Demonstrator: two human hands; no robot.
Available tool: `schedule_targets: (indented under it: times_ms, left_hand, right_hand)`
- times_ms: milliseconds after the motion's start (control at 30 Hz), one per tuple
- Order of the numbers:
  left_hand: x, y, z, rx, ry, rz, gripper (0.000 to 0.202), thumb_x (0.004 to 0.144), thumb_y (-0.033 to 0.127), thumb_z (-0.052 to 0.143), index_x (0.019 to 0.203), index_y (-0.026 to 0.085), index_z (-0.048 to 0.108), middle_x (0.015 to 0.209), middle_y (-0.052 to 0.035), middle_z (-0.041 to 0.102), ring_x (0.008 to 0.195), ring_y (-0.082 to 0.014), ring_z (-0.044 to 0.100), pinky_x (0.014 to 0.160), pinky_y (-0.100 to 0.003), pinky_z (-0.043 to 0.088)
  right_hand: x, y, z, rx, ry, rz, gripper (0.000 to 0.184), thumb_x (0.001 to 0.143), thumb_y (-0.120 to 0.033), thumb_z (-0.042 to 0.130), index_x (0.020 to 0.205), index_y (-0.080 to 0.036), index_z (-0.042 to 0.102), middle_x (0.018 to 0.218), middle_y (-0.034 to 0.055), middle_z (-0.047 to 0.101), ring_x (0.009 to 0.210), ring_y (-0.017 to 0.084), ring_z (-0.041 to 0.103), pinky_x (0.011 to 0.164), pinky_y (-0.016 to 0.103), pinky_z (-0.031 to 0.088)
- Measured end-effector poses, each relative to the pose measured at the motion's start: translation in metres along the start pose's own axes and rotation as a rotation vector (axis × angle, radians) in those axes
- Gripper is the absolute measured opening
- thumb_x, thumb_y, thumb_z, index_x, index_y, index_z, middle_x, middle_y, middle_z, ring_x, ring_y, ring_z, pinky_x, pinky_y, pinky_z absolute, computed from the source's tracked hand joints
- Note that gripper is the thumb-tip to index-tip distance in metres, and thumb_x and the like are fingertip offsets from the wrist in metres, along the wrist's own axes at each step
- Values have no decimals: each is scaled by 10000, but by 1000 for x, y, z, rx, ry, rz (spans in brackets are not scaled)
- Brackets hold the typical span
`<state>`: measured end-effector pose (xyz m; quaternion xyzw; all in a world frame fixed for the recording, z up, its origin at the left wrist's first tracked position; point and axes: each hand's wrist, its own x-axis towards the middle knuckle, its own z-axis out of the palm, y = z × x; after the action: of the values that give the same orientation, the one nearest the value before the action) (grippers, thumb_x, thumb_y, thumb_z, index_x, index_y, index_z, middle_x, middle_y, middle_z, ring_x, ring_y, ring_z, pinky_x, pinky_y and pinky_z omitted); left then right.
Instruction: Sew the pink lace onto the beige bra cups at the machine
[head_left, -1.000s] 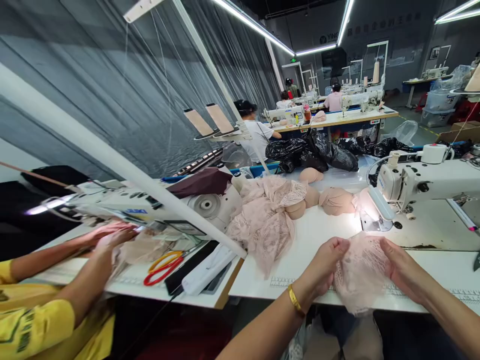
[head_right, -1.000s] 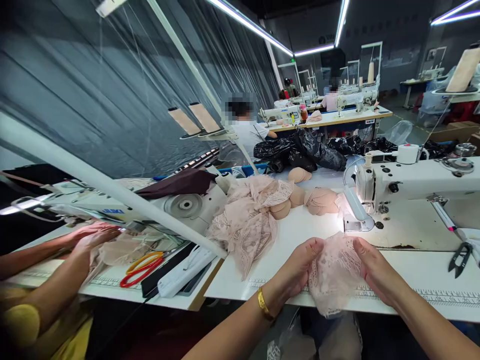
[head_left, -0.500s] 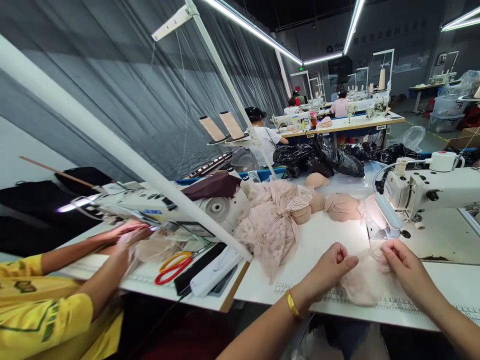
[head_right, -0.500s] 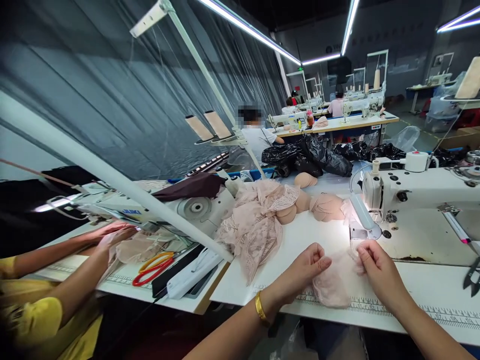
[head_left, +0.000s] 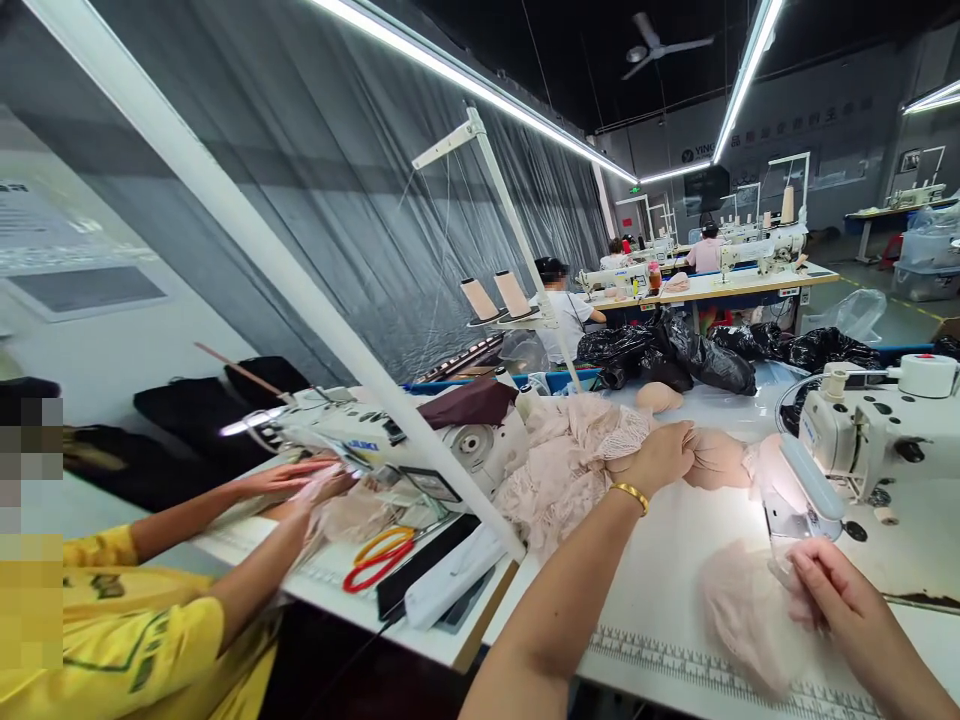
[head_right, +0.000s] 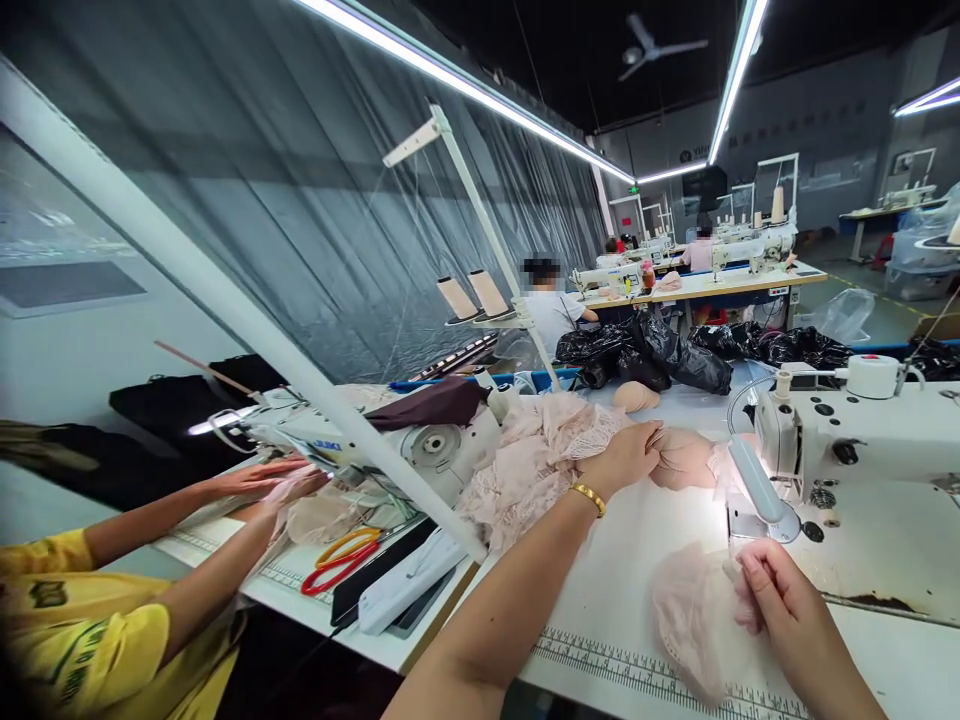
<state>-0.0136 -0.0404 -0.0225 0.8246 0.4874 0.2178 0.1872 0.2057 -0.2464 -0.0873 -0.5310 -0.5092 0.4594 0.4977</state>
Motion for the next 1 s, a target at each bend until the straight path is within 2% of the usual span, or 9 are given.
schedule_targets:
  times_ms: [133,233,333,500,833,933,1000]
  left_hand:
    - [5,-13,-2,-98,-64,4,494,864,137,657,1357,176,668,1388,-117,687,1264,-298,648,1155,-443,472]
    - [7,-23,-3,-203,-112,-11,502,861,227,732,1359,186,675,1368,-101,707,1181,-267,696,1048,-383,555]
    - [7,-28,-1,-267,-117,-24,460,873,264,734,1325,184,697,1334,-96,728,1179,-262,695,1035,-380,557]
    - [9,-25,2,-318,-95,-38,358,885,270,709,1227,169,733,1299,-102,740,1176,-267,684,1052,-404,532]
    - [9,-18,-4,-434,-90,-56,316,863,294,727,1146,156,755,1120,-88,784,1032,-226,711,953,-349,561]
    - [10,-17,-2,-426,-71,-79,324,868,292,719,1163,162,751,1086,-76,784,991,-209,708,931,-334,561]
    - [11,-12,-1,-385,-30,-102,260,880,267,686,1109,169,760,1012,-63,783,938,-204,704,912,-336,559]
  right_hand:
    - [1,2,2,69,0,2,461,969,-706,508,850,-268,594,717,-10,569,605,195,539,567,329,458]
    - [0,2,2,25,-5,-6,471,977,-714,484,846,-271,573,720,-12,574,613,197,545,587,330,460]
    - [-1,2,2,-31,-5,-3,494,985,-732,443,854,-270,560,721,-8,597,617,201,558,614,339,470]
    - [-1,1,2,10,-15,9,489,985,-729,453,844,-270,547,725,-13,600,626,199,554,626,342,461]
    - [0,-7,-5,23,-29,29,468,977,-699,515,841,-256,574,722,-24,597,649,188,562,672,344,478]
    - [1,-9,-6,54,-26,36,468,962,-706,542,863,-249,577,761,-23,621,656,176,574,687,343,494]
    - [2,-9,-6,81,-13,60,484,944,-727,551,890,-247,585,790,-18,640,667,175,591,673,340,504]
